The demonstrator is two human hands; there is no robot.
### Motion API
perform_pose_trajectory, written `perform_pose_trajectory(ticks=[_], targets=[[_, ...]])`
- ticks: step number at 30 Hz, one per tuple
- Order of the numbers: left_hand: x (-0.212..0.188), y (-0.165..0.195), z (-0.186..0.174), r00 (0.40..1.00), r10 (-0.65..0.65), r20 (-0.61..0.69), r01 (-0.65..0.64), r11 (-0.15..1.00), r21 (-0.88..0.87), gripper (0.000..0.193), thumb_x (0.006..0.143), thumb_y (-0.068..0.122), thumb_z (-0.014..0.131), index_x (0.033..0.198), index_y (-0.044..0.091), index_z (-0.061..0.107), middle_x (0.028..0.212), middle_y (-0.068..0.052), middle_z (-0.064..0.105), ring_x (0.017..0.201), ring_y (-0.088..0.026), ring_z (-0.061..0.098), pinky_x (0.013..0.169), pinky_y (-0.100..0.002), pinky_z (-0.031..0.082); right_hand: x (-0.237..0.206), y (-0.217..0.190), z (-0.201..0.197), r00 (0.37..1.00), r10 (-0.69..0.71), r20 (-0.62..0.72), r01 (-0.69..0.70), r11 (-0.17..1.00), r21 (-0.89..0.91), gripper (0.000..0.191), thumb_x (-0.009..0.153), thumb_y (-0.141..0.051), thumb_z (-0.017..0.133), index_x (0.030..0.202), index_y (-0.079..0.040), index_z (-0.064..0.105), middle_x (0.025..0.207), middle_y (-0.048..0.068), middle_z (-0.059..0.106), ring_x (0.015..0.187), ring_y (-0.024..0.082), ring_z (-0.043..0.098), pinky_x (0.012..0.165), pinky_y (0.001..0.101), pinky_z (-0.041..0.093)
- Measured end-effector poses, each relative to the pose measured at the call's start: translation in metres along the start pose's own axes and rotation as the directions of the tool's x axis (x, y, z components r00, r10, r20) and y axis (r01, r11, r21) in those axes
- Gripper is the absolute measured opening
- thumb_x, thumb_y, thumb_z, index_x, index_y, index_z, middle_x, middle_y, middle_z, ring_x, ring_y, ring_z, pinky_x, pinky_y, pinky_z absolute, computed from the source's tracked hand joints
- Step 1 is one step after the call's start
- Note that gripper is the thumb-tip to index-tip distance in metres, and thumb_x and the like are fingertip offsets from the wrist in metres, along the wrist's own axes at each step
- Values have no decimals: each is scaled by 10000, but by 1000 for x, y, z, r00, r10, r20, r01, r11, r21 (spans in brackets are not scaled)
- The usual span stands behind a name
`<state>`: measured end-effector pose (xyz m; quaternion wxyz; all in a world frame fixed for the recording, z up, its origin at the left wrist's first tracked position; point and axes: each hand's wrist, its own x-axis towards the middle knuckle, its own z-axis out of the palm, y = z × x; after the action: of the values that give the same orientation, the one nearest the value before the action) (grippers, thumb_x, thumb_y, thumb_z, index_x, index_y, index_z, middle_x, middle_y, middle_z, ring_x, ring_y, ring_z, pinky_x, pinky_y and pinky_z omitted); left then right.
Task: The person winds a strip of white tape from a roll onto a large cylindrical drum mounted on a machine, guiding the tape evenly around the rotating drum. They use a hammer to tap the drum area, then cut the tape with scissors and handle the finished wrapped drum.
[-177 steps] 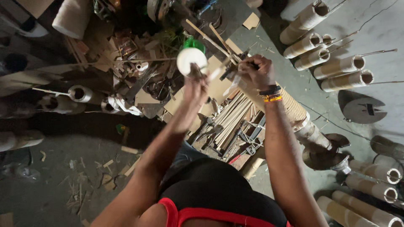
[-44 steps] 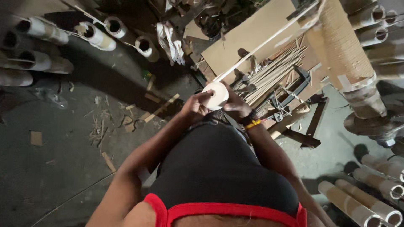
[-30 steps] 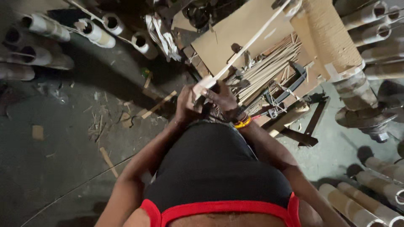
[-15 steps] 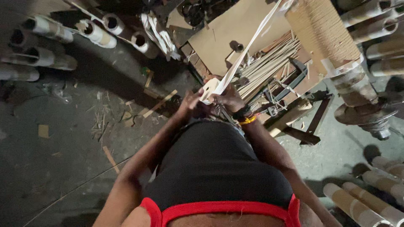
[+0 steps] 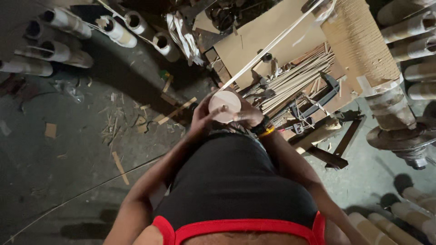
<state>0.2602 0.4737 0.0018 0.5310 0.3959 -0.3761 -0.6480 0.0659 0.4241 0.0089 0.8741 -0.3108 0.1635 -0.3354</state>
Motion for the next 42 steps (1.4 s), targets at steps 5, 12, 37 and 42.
perform_pose_trajectory(ticks=[5, 12, 37, 42], targets=[[5, 10, 6, 918, -393, -59, 346, 863, -368, 640, 913, 197, 720, 1498, 67, 492, 1290, -134, 643, 1026, -275, 634, 713, -388, 581, 2, 2, 9, 984, -48, -173, 46, 999, -16, 895, 770, -282, 880, 1497, -36, 421, 1372, 116, 605, 1263, 252, 606, 1029, 427, 527], [8, 19, -1, 802, 455, 388, -516, 199, 833, 728, 722, 311, 878, 1261, -20, 518, 1217, -271, 548, 1095, -431, 603, 835, -466, 554, 0, 23, 7, 926, -175, -333, 135, 981, -140, 424, 973, -245, 745, 1268, 22, 599, 1118, 84, 708, 1036, 185, 685, 921, 332, 563], [13, 31, 9, 748, 500, 437, -596, 215, 774, 950, 751, 485, 826, 1377, -94, 406, 1211, -259, 549, 1067, -396, 558, 823, -459, 545, -20, 8, 2, 937, -173, -305, 149, 984, -99, 579, 868, -92, 837, 1348, 23, 535, 1187, 158, 698, 1108, 261, 699, 968, 392, 595], [17, 44, 8, 753, 266, 602, -649, 148, 746, 709, 859, 243, 819, 1479, 97, 508, 1309, -164, 654, 1091, -316, 646, 865, -422, 581, -20, 35, -21, 973, -93, -209, 96, 995, 3, 533, 952, -275, 795, 1331, 31, 578, 1166, 151, 697, 1039, 241, 705, 853, 381, 587]])
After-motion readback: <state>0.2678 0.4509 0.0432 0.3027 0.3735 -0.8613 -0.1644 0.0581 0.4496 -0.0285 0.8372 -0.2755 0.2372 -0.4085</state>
